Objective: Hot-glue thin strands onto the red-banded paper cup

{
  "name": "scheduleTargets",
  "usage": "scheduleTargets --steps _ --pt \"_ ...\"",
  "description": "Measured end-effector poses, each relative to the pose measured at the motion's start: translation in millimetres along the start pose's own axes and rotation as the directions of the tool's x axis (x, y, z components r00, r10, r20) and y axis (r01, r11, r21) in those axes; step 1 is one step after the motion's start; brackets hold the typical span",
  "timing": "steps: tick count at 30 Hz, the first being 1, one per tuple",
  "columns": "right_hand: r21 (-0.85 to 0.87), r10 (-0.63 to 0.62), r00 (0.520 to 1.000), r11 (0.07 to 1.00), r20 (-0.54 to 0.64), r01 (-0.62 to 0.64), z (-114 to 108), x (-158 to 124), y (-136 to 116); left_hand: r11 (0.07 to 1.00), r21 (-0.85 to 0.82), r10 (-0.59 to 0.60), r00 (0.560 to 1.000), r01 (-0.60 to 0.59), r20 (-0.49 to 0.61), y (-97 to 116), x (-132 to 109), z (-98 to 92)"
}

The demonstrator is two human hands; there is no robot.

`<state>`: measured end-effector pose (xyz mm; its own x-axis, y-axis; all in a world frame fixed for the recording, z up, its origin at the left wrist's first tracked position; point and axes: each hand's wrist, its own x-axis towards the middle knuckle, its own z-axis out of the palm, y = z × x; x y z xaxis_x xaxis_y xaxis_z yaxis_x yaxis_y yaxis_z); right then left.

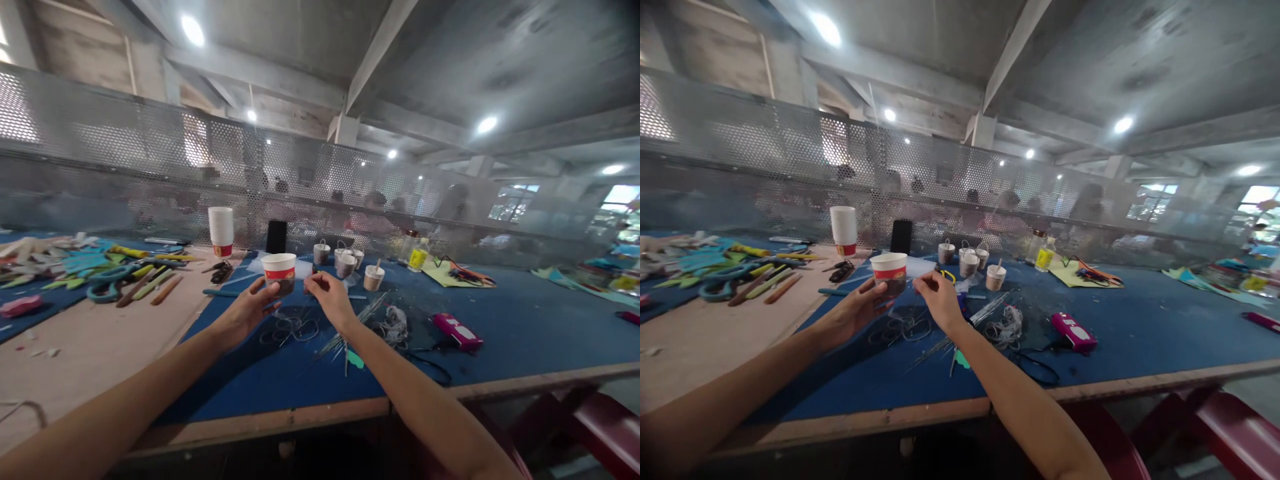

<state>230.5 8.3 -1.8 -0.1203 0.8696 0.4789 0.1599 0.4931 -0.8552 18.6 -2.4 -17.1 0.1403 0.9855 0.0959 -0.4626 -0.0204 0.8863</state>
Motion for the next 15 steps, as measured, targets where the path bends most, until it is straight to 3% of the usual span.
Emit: scheduleTargets --steps 15 --pt "-0.015 -0.037 0.999 0.999 -0.032 0.036 -2.8 -3.0 -4.8 0.998 0.056 -0.035 0.997 0.031 0.064 -3.6 -0.4 0.0"
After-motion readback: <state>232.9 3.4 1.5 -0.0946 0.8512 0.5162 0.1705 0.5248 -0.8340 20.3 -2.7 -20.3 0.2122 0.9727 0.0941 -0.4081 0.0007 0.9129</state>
